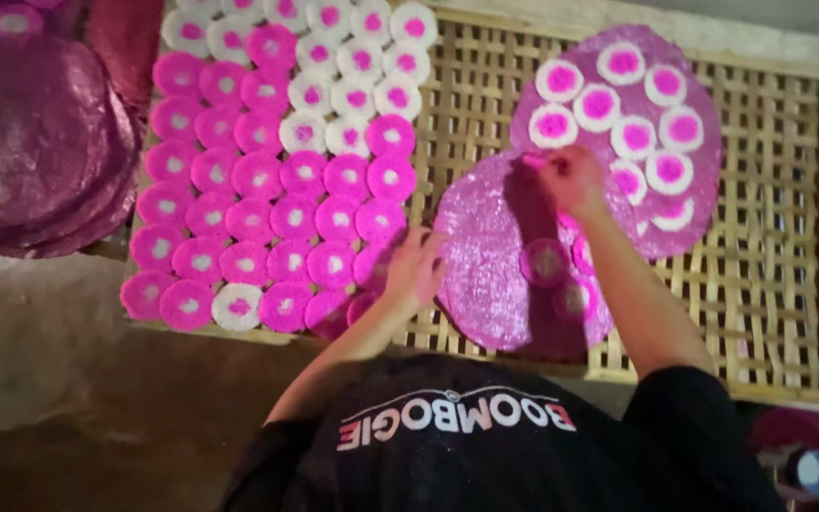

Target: The person arranges pink and white circular decorative items on a woven bamboo tray. They pick up the items one by one and place them in rows, occasionally adjusting the position of the items and the tray.

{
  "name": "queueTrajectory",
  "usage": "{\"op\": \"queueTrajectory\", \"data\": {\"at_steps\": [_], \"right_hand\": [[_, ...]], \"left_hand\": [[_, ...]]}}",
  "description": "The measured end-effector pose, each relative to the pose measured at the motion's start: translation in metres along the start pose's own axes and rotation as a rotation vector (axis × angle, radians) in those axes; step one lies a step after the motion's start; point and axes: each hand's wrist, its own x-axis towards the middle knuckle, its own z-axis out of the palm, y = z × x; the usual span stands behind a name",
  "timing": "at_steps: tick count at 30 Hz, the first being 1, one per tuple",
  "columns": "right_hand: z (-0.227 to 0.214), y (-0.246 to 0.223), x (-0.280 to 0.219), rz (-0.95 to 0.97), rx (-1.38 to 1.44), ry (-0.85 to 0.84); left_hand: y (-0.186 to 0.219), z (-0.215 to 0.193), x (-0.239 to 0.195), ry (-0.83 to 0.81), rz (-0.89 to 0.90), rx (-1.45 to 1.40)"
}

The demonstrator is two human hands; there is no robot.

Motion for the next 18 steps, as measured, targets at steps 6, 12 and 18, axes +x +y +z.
{"op": "queueTrajectory", "data": {"at_steps": [6, 12, 18], "right_hand": [[0.017, 0.053, 0.104, 0.760, 1.270, -0.022], [0.128, 0.012, 0.217, 0.615, 1.456, -0.049], [0.174, -0.034, 0.281, 0.463, 1.230, -0.045]], "left_hand": [[0.003, -0.011, 0.016, -0.060, -0.024, -0.133], [-0.002, -0.016, 0.023, -0.062, 0.007, -0.231], [-0.009, -0.009, 0.031, 0.052, 0.156, -0.357]]}}
